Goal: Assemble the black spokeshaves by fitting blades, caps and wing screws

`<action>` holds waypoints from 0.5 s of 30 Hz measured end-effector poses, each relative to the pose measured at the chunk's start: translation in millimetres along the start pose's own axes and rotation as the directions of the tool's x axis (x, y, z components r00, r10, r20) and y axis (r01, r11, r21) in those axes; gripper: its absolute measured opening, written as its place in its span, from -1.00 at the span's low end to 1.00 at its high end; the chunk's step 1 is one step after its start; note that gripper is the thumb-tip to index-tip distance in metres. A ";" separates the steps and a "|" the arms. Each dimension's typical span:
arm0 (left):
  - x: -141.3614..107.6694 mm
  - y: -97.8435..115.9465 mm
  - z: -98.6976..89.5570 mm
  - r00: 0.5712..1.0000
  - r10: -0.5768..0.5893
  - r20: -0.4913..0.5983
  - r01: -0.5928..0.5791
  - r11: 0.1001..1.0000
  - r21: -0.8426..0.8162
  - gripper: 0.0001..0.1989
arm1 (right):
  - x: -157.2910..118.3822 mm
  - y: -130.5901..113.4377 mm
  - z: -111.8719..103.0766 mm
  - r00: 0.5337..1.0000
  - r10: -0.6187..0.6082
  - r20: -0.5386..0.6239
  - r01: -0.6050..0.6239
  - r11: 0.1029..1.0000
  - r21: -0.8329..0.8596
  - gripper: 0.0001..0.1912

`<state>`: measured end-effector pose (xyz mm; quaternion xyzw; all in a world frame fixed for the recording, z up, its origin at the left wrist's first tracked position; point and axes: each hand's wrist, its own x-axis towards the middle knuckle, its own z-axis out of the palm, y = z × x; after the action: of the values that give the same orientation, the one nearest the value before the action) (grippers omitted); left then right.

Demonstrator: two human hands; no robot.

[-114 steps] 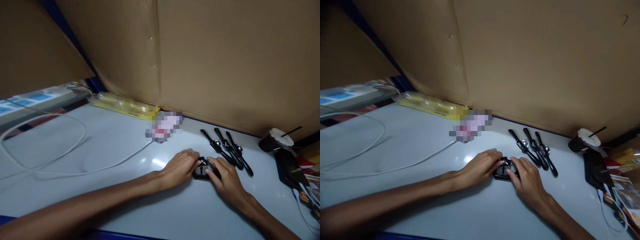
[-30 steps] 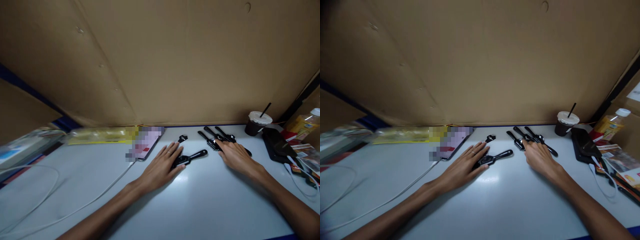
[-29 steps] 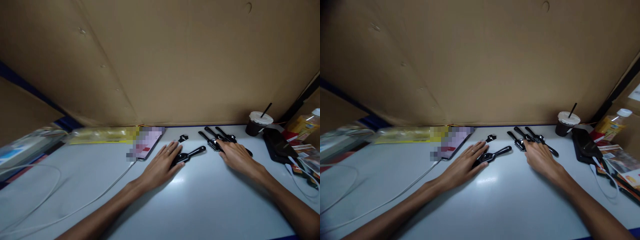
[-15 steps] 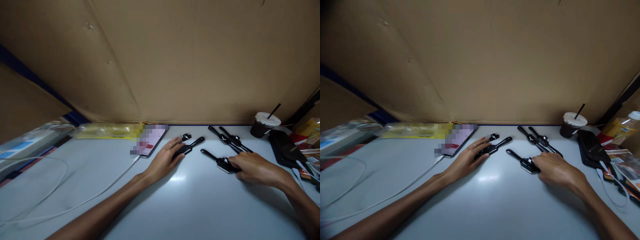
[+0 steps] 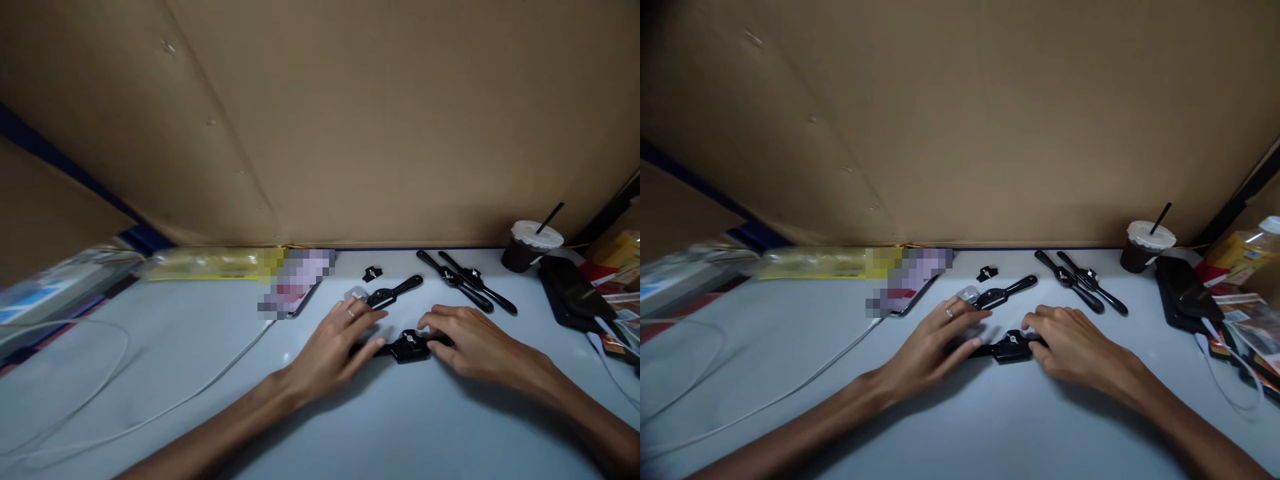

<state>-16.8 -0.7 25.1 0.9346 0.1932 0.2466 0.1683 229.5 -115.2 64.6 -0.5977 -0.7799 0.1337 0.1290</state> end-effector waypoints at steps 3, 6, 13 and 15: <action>-5.0 5.7 7.6 0.991 0.024 0.134 -0.035 0.997 0.076 -0.57 | 2.2 -6.5 13.2 0.998 -0.030 -0.060 0.033 0.999 0.043 -0.84; -6.7 7.8 10.0 0.981 0.056 0.185 -0.078 0.990 0.113 -0.53 | 1.9 -11.0 32.6 0.988 -0.082 -0.134 0.088 0.995 0.039 -0.79; -7.6 13.2 9.0 0.961 0.131 0.245 -0.169 0.975 0.142 -0.52 | -3.1 -25.8 52.1 0.914 -0.237 -0.329 0.238 0.971 -0.037 -0.75; -8.4 15.7 9.7 0.965 0.121 0.231 -0.162 0.972 0.168 -0.50 | -2.6 -28.9 52.7 0.899 -0.251 -0.360 0.248 0.967 -0.055 -0.76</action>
<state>-14.1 -20.2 20.3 0.9791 0.1281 0.1344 0.0827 185.2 -127.8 25.9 -0.5077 -0.8130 0.0002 0.2851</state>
